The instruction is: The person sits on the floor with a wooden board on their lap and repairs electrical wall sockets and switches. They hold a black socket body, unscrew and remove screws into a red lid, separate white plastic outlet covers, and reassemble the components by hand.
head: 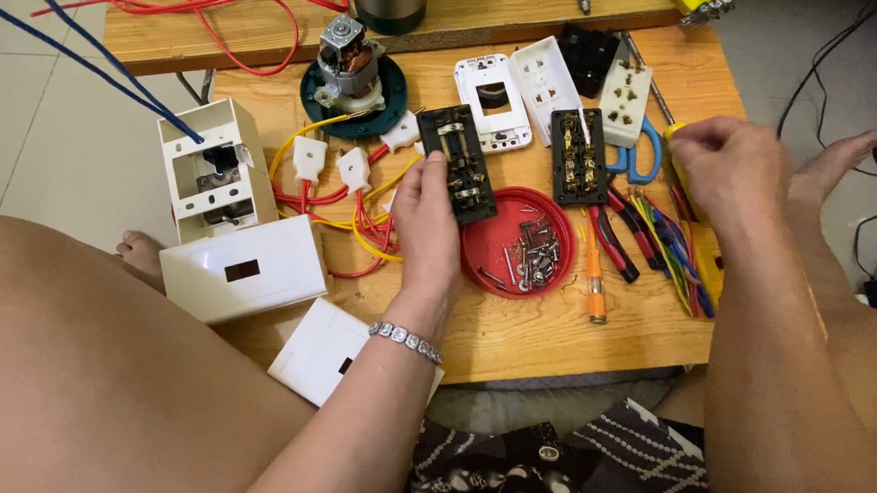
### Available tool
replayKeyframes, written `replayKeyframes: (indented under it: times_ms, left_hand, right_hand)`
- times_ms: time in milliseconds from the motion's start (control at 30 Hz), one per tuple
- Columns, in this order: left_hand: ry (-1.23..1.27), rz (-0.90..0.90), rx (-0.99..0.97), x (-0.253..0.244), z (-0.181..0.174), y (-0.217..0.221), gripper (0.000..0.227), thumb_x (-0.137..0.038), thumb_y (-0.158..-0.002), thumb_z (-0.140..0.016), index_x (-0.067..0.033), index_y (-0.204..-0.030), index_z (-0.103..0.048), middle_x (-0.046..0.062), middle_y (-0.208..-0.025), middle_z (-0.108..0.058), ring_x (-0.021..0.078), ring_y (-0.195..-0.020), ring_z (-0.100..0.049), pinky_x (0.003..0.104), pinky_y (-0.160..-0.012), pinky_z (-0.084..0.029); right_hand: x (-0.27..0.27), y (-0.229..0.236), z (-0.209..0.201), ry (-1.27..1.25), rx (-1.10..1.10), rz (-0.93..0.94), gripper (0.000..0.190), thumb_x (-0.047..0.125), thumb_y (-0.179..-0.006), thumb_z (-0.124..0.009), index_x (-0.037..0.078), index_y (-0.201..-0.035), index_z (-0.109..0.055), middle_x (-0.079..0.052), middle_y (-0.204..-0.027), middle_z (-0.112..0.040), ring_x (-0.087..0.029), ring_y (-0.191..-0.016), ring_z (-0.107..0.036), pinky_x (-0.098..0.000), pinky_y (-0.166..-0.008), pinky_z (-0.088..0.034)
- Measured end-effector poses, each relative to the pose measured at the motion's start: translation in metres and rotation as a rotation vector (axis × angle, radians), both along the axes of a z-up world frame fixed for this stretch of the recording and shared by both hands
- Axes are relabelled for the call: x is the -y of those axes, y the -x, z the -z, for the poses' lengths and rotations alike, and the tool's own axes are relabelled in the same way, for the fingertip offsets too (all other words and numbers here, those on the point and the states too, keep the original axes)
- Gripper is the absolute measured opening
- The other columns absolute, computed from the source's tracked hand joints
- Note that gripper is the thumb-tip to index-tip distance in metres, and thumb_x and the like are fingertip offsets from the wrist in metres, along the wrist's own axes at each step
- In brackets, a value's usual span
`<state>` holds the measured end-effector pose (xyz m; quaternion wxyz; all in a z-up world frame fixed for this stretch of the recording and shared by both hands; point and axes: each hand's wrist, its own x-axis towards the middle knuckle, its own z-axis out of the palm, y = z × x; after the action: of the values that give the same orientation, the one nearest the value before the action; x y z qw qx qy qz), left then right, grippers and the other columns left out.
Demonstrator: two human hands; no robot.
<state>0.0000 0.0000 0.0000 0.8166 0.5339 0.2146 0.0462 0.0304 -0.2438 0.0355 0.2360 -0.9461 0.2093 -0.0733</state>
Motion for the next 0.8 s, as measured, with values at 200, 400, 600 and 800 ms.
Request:
replayKeyframes:
  times_ms: [200,400,600,800]
  left_hand:
    - [0.265,-0.043,0.09,-0.007,-0.008,0.009,0.027,-0.02,-0.095,-0.048,0.0028,-0.104,-0.059,0.008,-0.086,-0.062,0.0109,-0.068,-0.055,0.024,-0.061,-0.048]
    - [0.258,-0.236,0.017,-0.018,0.016,-0.006,0.027,-0.034,-0.086,-0.061,-0.0096,-0.097,-0.064,0.009,-0.082,-0.063,0.0229,-0.069,-0.067,0.039,-0.051,-0.057]
    - [0.257,-0.25,-0.034,-0.017,-0.021,0.032,0.03,-0.033,-0.084,-0.062,-0.0079,-0.101,-0.064,0.01,-0.089,-0.059,0.0218,-0.078,-0.061,0.04,-0.062,-0.055]
    - [0.177,-0.225,-0.015,-0.022,-0.014,0.046,0.027,-0.033,-0.084,-0.062,-0.0088,-0.097,-0.064,0.007,-0.089,-0.056,0.0196,-0.08,-0.059,0.037,-0.063,-0.055]
  right_hand:
    - [-0.032,0.036,-0.011,-0.1,-0.208,-0.133,0.027,0.029,-0.083,-0.074,0.01,-0.102,-0.074,-0.008,-0.085,-0.07,-0.02,-0.07,-0.062,-0.0332,-0.066,-0.049]
    - [-0.038,0.046,0.037,0.053,0.073,-0.258,0.053,0.038,-0.074,-0.08,0.001,-0.11,-0.067,-0.017,-0.091,-0.064,-0.038,-0.104,-0.059,-0.0451,-0.09,-0.046]
    - [-0.059,0.043,0.036,0.138,0.064,-0.246,0.074,0.05,-0.081,-0.076,0.0,-0.132,-0.056,-0.023,-0.112,-0.053,-0.043,-0.109,-0.048,-0.0538,-0.087,-0.04]
    - [-0.07,0.038,0.035,0.144,0.109,-0.248,0.073,0.045,-0.079,-0.07,0.01,-0.139,-0.048,-0.021,-0.122,-0.05,-0.044,-0.113,-0.045,-0.0584,-0.092,-0.039]
